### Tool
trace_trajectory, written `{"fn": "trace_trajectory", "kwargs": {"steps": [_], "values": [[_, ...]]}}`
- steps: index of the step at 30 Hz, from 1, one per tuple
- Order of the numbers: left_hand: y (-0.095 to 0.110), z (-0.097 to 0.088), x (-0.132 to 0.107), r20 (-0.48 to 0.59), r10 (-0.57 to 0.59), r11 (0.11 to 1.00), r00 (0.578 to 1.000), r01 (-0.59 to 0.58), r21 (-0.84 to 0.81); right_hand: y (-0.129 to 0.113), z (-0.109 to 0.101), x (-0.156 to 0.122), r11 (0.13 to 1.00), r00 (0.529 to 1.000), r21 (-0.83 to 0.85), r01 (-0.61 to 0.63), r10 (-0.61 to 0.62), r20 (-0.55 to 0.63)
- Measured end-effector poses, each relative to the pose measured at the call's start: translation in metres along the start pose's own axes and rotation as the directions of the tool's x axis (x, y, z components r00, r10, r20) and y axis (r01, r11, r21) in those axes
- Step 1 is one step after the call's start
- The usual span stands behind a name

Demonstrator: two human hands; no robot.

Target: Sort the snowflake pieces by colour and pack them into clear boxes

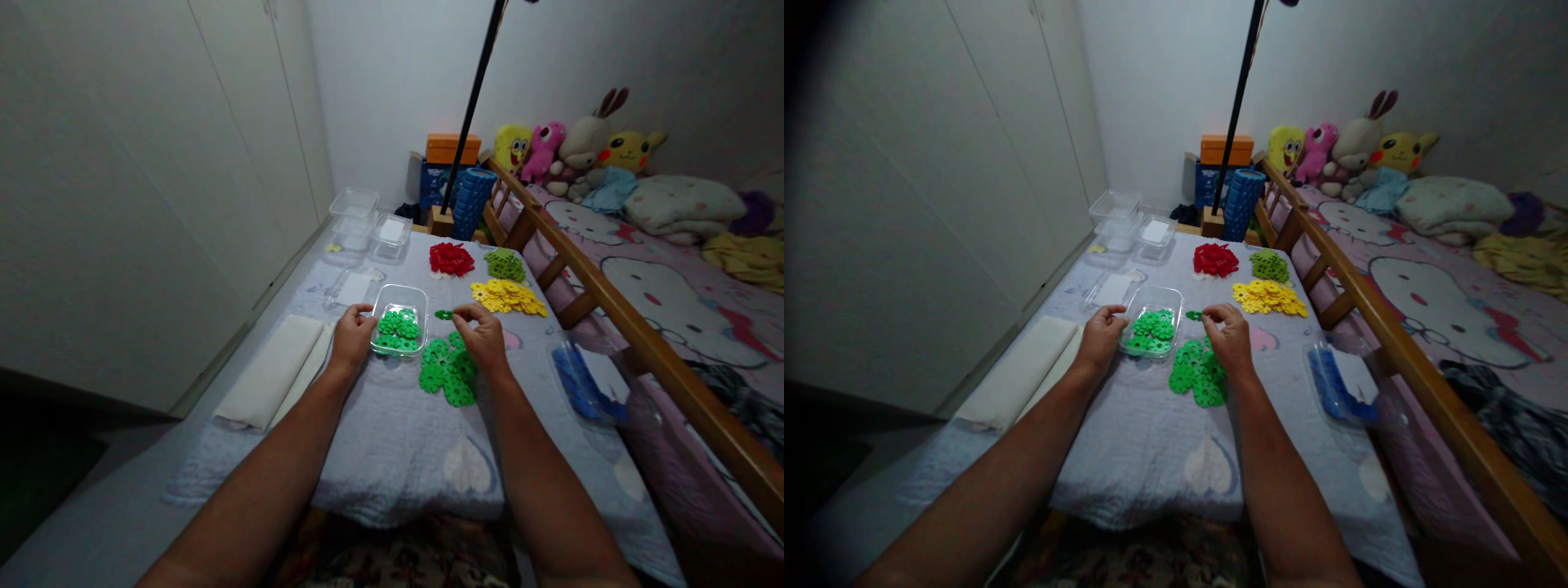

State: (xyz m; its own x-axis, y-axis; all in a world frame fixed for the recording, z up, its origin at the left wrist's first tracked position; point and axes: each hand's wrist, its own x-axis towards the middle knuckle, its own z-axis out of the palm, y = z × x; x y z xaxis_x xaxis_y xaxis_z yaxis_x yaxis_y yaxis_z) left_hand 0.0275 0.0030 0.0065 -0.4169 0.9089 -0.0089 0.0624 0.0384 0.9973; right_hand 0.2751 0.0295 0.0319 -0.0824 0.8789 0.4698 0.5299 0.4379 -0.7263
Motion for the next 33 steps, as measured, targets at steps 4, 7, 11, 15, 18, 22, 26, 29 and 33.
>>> {"fn": "trace_trajectory", "kwargs": {"steps": [4,7,11,15,18,22,26,29,33], "values": [[-0.003,0.0,0.001,0.004,0.012,1.0,1.0,-0.012,0.001,-0.022,0.015,-0.004,0.993,0.996,-0.074,0.091,-0.09,0.016],[-0.005,0.0,0.003,0.009,0.012,1.0,1.0,-0.012,0.002,-0.031,0.024,-0.005,0.977,0.993,-0.189,0.094,-0.079,0.085],[-0.007,0.0,0.003,0.014,0.01,1.0,1.0,-0.01,0.0,-0.035,0.034,-0.004,0.954,0.986,-0.273,0.126,-0.089,0.143],[-0.005,0.001,0.001,0.022,-0.004,1.0,1.0,0.004,-0.02,-0.034,0.041,-0.005,0.953,0.973,-0.271,0.137,-0.079,0.215],[-0.003,0.001,0.0,0.025,-0.008,1.0,1.0,0.008,-0.015,-0.034,0.043,-0.007,0.954,0.956,-0.273,0.123,-0.04,0.291],[-0.004,0.002,0.001,0.027,-0.013,1.0,1.0,0.013,-0.007,-0.034,0.042,-0.009,0.948,0.949,-0.301,0.108,-0.008,0.316],[-0.005,0.002,0.002,0.027,-0.006,1.0,1.0,0.006,-0.004,-0.027,0.032,-0.006,0.953,0.977,-0.294,0.076,-0.012,0.215],[-0.004,0.002,0.001,0.029,-0.005,1.0,1.0,0.005,-0.007,-0.013,0.018,-0.001,0.949,0.988,-0.316,0.019,0.031,0.152],[-0.001,0.002,0.0,0.033,-0.014,1.0,0.999,0.014,-0.013,0.007,-0.003,0.004,0.893,0.964,-0.442,-0.088,0.189,0.189]]}}
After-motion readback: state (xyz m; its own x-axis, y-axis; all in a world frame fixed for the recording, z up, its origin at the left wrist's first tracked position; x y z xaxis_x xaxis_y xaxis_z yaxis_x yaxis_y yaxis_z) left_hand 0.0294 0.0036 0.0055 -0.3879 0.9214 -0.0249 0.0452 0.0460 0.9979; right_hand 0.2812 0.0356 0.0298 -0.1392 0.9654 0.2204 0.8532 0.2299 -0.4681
